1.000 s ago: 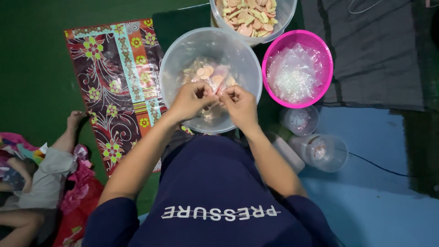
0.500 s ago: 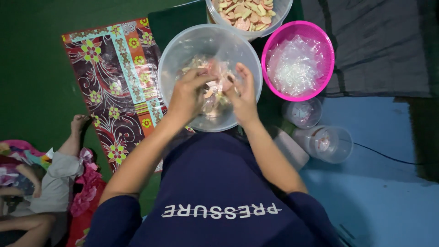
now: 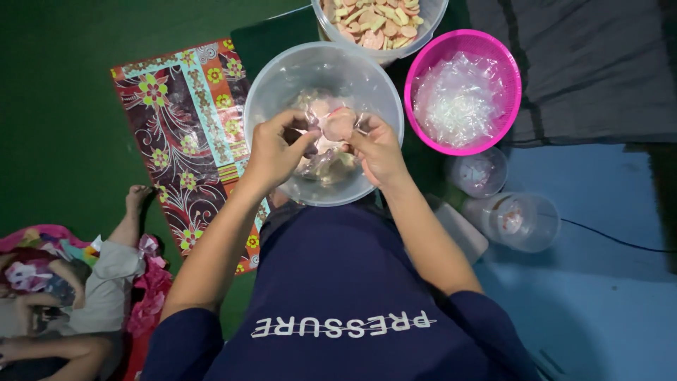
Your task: Manually portioning and packaging sliced food items into small plastic bags.
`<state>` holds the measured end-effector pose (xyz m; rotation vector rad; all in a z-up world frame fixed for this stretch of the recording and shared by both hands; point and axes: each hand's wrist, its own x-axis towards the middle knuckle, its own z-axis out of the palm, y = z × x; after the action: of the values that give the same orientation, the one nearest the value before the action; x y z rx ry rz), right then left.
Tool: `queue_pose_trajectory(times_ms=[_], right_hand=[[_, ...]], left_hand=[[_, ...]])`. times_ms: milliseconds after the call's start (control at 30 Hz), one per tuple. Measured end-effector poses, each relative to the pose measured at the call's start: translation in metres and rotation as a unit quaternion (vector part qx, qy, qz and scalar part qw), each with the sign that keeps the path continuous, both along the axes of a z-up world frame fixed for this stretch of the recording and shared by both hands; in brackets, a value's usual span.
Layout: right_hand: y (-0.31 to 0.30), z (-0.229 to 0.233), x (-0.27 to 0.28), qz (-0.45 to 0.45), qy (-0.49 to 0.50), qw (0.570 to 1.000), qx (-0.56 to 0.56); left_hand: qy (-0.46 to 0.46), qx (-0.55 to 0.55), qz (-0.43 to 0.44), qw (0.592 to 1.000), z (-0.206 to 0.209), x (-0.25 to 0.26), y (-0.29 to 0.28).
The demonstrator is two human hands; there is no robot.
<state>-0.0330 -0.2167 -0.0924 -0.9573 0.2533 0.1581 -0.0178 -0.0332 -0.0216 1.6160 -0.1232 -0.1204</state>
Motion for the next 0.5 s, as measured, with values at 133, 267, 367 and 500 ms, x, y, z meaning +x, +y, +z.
queue_pose_trajectory(times_ms=[133,267,367,500], right_hand=[[-0.005,0.012,0.004,0.001,-0.046,0.997,-0.065],[-0.011,0.039,0.0,0.0,-0.046,0.982,-0.184],[-0.02,0.036,-0.004,-0.03,-0.038,0.973,-0.228],[-0.055,0.027,-0.008,-0.141,0.009,0.974,-0.177]], left_hand=[[0.042,-0.003,-0.032,0.999,0.022,0.001,-0.003],[0.077,-0.01,-0.086,0.993,0.013,0.004,-0.012],[0.079,-0.009,-0.063,0.995,-0.007,0.009,-0.022],[0.066,0.004,-0.034,0.997,0.007,0.021,-0.036]])
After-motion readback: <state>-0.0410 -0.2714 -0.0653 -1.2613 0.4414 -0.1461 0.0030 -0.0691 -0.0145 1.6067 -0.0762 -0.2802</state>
